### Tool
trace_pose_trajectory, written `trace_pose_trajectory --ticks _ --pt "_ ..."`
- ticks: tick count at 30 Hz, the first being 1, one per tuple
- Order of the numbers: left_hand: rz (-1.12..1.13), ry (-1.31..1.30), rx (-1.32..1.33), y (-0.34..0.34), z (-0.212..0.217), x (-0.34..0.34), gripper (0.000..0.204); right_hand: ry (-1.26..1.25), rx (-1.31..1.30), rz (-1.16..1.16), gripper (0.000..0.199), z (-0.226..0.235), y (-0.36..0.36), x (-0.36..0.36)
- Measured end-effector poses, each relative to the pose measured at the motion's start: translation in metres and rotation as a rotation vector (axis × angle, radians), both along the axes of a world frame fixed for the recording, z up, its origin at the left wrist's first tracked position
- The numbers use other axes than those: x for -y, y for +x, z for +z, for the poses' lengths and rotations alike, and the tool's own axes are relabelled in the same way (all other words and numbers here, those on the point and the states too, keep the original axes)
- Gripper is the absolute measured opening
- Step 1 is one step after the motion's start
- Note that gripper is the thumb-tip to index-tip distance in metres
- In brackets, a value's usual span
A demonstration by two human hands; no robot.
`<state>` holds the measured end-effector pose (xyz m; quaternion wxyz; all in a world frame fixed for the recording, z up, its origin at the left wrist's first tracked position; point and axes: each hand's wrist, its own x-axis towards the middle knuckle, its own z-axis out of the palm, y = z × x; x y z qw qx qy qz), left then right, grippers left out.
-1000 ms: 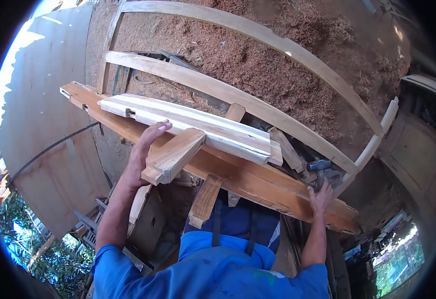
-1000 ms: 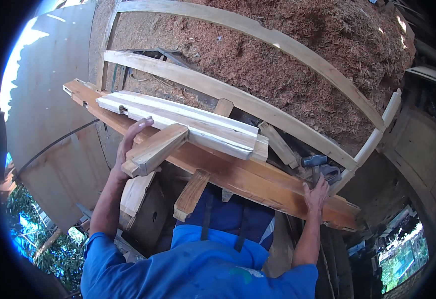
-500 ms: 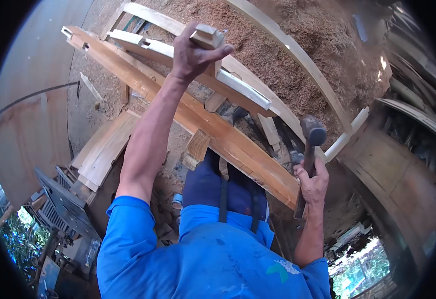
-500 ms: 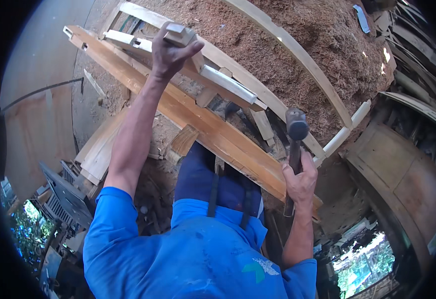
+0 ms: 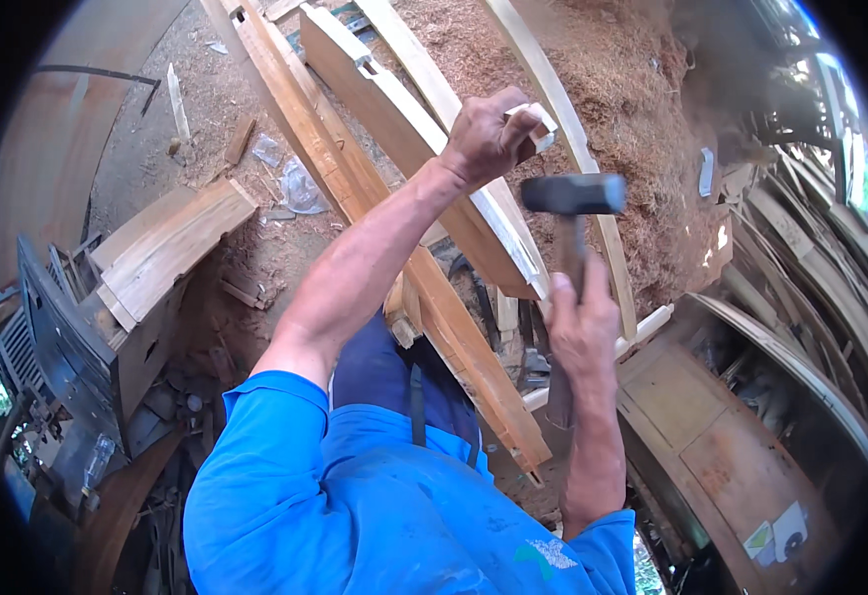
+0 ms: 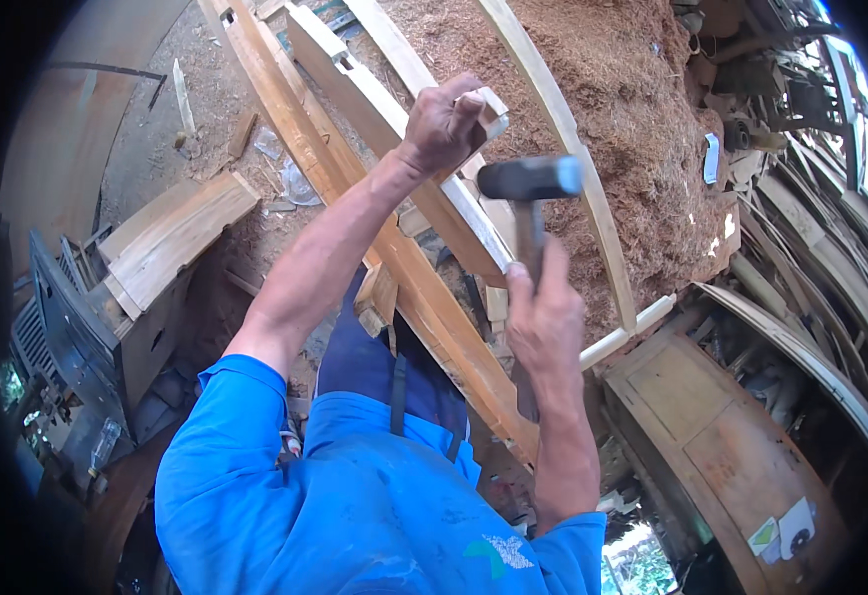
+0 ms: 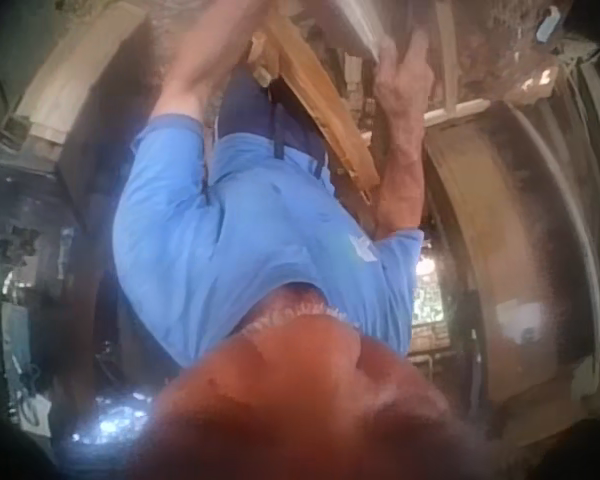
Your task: The person assembles a wood frame by hammering small wood blocks into joint slots on longer wooden beams. They pick up the blocks, align them with the pre-cut slots, and strike them with a hammer to secure the frame components together, then move to a table to use a ruler for alignment.
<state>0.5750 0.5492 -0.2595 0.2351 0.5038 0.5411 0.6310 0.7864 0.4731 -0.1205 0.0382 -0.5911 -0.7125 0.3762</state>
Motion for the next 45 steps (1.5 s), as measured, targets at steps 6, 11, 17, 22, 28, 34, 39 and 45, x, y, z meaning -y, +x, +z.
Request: trace_pose_trajectory --ticks 6,11,17,22,28,34,39,45 --pt "-0.005 -0.091 0.034 -0.009 -0.001 -0.003 0.075 0.608 -0.658 -0.345 0.039 0.086 -0.022 -0.016" --pt "0.021 -0.027 -0.006 0.002 0.007 -0.017 0.066 0.004 0.231 0.192 0.034 -0.03 0.008 0.007" --pt "-0.024 -0.076 -0.139 -0.002 -0.034 0.012 0.069 0.209 -0.014 -0.156 0.043 0.087 -0.005 -0.006" --pt "0.033 0.001 -0.08 -0.003 -0.021 0.002 0.067 0.552 -0.546 -0.441 0.041 0.094 -0.024 -0.005" --pt "0.046 0.008 -0.191 0.01 -0.026 0.006 0.067 -0.043 0.307 0.138 0.039 -0.038 0.032 0.013" --pt "0.023 -0.098 -0.082 -0.009 -0.012 -0.004 0.063 0.167 -0.233 -0.403 0.033 0.089 0.007 -0.004" --pt "0.072 -0.106 0.001 0.005 0.006 -0.006 0.061 0.373 -0.097 -0.083 0.031 0.013 0.006 0.018" --pt "0.059 -0.003 -0.163 0.019 -0.004 0.01 0.079 0.1 0.259 0.13 0.037 0.004 0.027 0.025"
